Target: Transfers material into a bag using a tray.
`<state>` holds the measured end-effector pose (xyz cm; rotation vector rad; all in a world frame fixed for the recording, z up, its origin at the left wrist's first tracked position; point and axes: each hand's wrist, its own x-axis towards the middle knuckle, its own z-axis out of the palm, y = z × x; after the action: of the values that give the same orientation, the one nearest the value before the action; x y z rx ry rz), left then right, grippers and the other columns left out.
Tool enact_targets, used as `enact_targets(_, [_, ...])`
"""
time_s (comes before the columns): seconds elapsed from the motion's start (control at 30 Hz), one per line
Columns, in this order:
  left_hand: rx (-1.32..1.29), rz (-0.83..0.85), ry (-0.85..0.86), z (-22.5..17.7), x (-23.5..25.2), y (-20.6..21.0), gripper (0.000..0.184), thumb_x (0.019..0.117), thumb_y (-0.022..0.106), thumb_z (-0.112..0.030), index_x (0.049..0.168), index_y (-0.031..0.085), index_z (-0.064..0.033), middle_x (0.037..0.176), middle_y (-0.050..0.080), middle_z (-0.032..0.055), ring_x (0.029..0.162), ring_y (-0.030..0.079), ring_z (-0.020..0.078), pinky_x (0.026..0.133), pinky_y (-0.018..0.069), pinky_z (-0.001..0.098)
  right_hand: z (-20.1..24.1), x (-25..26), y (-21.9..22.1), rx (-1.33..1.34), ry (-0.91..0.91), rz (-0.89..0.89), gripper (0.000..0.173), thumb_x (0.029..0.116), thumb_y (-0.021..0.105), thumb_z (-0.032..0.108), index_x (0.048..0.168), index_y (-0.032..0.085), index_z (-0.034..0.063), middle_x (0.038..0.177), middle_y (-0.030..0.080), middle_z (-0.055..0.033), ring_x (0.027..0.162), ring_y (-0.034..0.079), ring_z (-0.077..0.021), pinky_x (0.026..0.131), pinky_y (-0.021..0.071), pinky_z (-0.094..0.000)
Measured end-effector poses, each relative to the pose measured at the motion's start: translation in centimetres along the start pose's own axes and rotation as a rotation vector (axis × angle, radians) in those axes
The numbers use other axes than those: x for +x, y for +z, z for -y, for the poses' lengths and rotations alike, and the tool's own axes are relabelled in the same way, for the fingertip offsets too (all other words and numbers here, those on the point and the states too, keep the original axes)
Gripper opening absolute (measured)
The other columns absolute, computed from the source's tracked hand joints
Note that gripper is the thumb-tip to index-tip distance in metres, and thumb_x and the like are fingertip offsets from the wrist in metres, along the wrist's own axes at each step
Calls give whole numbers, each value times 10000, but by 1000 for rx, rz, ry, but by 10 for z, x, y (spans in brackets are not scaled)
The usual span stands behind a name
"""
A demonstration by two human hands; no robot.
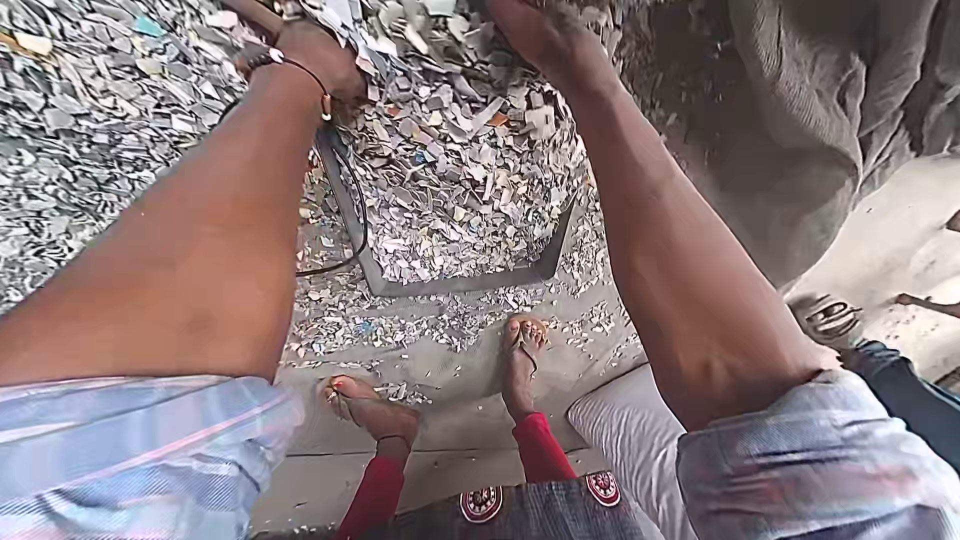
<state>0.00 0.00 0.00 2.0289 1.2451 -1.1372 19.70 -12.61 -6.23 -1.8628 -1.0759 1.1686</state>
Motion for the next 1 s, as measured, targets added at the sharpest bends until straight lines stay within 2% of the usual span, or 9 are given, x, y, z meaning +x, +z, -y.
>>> enact_targets(0.1, [-25,-73,95,22,-17,33,621,898,691,-41,1369,398,240,1488,293,488,1465,171,626,1129,118,782,49,-26,47,-90,191,0,219,1001,626,199,823,664,76,739,566,-15,714,550,-119,719,467,-366])
enact_targets(0.17, [-35,-105,166,33,-31,57,633,843,717,-20,1356,435,223,1493,299,475,1483,124,611,1156,83,760,49,-50,60,-129,259,38,379,1015,586,435,1090,725,91,997,693,-89,959,647,-207,908,491,-494])
enact_targets(0.27, [-67,-137,291,46,-52,93,468,864,683,-57,1215,550,224,1440,375,488,1487,108,618,1195,36,721,44,-89,72,-212,266,70,661,993,491,640,1466,582,186,1349,665,-108,1270,605,-274,1090,403,-620])
enact_targets(0.47, [-155,-72,492,56,-120,141,532,953,607,-77,1444,480,81,1533,281,437,1417,307,611,1122,304,703,58,-171,92,-459,132,87,715,1005,420,642,1541,494,175,1544,503,-139,1436,425,-404,1073,350,-701])
enact_targets(0.6, [-138,87,595,63,-153,136,672,892,634,4,1499,530,-265,1659,178,294,1533,161,503,1150,237,718,79,-255,102,-408,102,39,494,1096,391,460,1504,537,224,1636,404,-57,1531,321,-320,1216,278,-594])
enact_targets(0.67, [-357,-16,600,81,-151,135,616,874,591,61,1387,653,-275,1631,333,207,1507,294,438,1115,318,721,76,-285,88,-322,175,-110,452,1093,448,339,1484,546,135,1569,473,-125,1411,484,-318,1138,408,-535])
enact_targets(0.8, [-890,-385,185,114,-126,150,346,1017,447,-88,1322,606,-49,1355,624,139,1221,617,228,1006,511,428,16,-305,82,-9,731,-495,418,1080,487,297,1370,553,4,1313,625,-213,1137,647,-291,942,526,-474])
enact_targets(0.9, [-1319,-194,-217,104,-112,183,470,1119,321,-406,1444,490,-110,1412,564,90,1211,579,212,972,480,425,-26,-295,99,523,1042,-539,476,1086,460,389,1411,512,44,1276,593,-140,1060,617,-206,885,530,-396])
enact_targets(1.0, [-1419,-162,-253,91,-99,214,632,1099,291,-523,1578,351,-115,1603,390,112,1464,396,232,1182,357,502,-51,-286,111,511,1042,-590,332,1063,487,378,1121,626,82,933,563,-42,834,562,-157,745,495,-396])
